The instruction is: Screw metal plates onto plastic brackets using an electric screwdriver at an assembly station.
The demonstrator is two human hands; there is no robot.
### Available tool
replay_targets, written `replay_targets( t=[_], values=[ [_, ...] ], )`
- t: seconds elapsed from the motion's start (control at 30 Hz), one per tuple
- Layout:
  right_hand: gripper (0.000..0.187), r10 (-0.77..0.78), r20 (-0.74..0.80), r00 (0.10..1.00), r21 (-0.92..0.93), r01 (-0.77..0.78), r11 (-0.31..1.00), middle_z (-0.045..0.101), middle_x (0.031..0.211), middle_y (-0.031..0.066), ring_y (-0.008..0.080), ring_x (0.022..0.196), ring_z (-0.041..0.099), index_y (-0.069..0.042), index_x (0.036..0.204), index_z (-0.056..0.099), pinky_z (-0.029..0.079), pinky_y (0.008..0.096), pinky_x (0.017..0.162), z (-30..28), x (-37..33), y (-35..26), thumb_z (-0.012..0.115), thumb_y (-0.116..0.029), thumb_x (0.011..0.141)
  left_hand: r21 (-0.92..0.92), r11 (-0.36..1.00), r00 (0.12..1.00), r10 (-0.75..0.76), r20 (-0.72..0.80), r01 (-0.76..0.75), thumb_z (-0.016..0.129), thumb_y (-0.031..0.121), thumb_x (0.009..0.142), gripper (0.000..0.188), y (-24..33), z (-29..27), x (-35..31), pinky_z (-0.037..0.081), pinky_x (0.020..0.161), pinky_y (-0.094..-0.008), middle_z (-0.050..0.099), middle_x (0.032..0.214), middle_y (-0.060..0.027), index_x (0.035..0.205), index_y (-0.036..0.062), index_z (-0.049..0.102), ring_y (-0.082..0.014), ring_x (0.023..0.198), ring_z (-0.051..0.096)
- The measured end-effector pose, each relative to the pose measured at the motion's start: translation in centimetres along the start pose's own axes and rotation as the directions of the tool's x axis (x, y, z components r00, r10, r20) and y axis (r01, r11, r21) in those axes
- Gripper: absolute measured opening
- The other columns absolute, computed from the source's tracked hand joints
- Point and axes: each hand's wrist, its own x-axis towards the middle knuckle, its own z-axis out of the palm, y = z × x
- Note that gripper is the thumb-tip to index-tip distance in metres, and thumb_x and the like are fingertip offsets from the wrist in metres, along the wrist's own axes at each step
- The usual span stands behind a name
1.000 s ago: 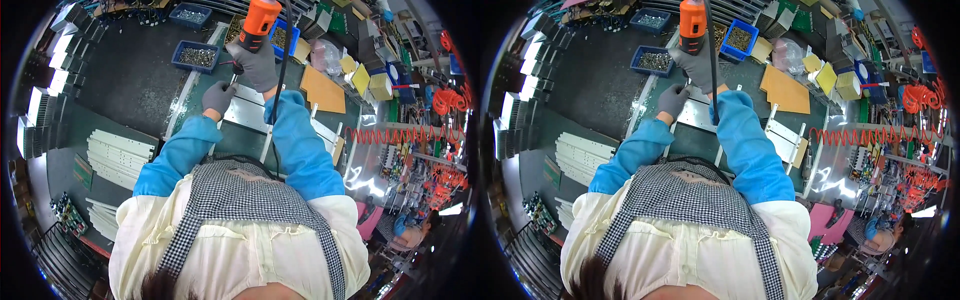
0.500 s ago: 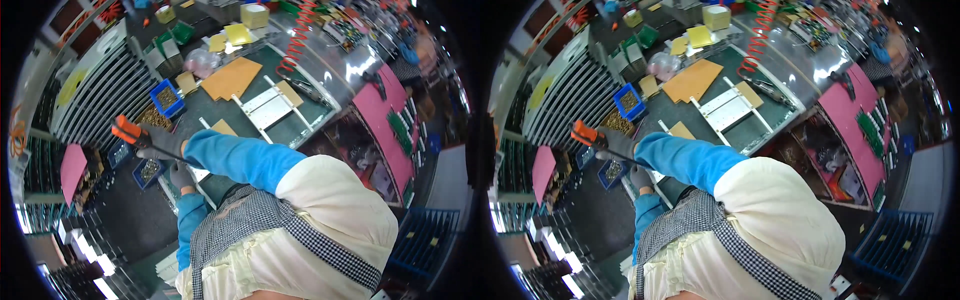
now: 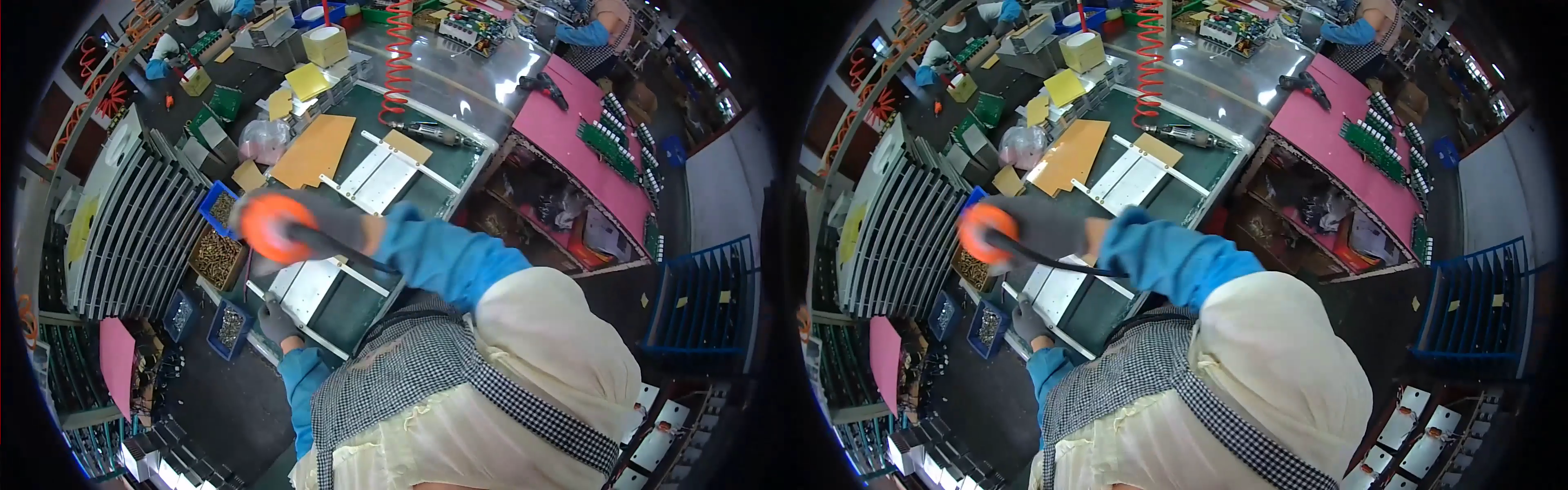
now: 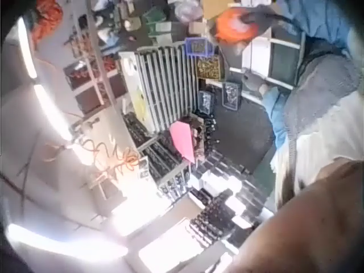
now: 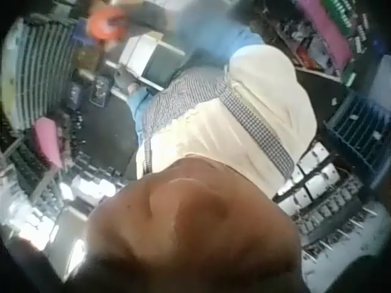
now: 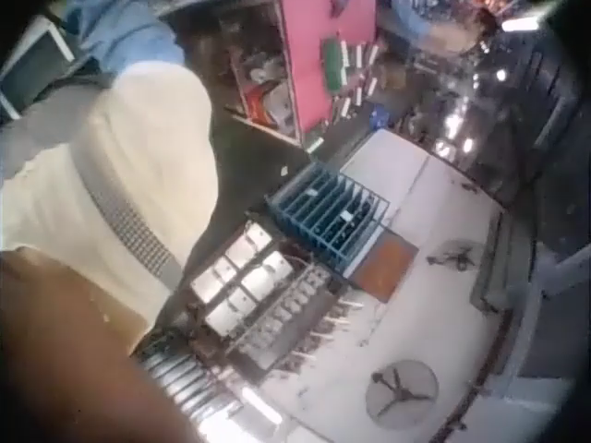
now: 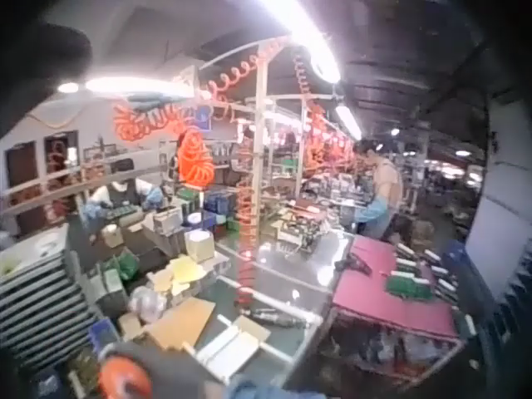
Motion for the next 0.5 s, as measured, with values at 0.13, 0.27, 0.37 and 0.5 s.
replay_targets(
  t=[0.13,0.27,0.37,0.5],
  values=[
    [0.042,-0.164,0.251,0.954,-0.620,0.288,0.730,0.060,0.119,0.0044,0.0267,0.120,0.053,-0.019,0.107,0.062,0.039,0.0444,0.106,-6.7,-4.8,-1.0,0.077,-0.011,0.068,-0.108,0.994,1.000,-0.001,0.029,0.004,0.063,0.046,0.093,0.057,-0.7,-0.2,0.5,0.049,0.083,-0.0352,0.068,0.103,-0.0153,0.112,-0.0075,0.064,-0.0226,0.091,0.061],
    [0.028,0.266,0.312,0.912,-0.915,0.214,0.341,0.057,0.122,0.0027,0.0293,0.132,0.044,-0.021,0.101,0.064,0.036,0.0495,0.108,-13.8,-11.8,-1.6,0.070,-0.012,0.075,-0.243,0.968,0.990,-0.036,0.133,0.068,0.061,0.044,0.096,0.056,-0.4,-0.7,0.0,0.048,0.085,-0.0333,0.067,0.106,-0.0143,0.116,-0.0082,0.062,-0.0204,0.093,0.060],
    [0.021,0.424,0.247,0.871,-0.960,0.160,0.230,0.057,0.122,0.0032,0.0292,0.133,0.043,-0.021,0.100,0.064,0.035,0.0492,0.109,-19.4,-16.5,-0.9,0.063,-0.013,0.080,-0.185,0.980,0.989,-0.048,0.137,0.073,0.059,0.041,0.098,0.052,-1.5,-1.3,-1.2,0.048,0.085,-0.0322,0.067,0.107,-0.0139,0.118,-0.0069,0.062,-0.0198,0.093,0.060],
    [0.023,0.561,0.165,0.811,-0.983,0.086,0.165,0.055,0.124,0.0068,0.0294,0.134,0.042,-0.020,0.100,0.066,0.037,0.0501,0.106,-27.6,-21.1,0.5,0.063,-0.013,0.079,-0.268,0.956,0.976,-0.059,0.210,0.116,0.059,0.037,0.098,0.042,-3.1,-3.5,-3.3,0.049,0.074,-0.0302,0.066,0.099,-0.0085,0.111,-0.0031,0.063,-0.0153,0.085,0.059]
  ],
)
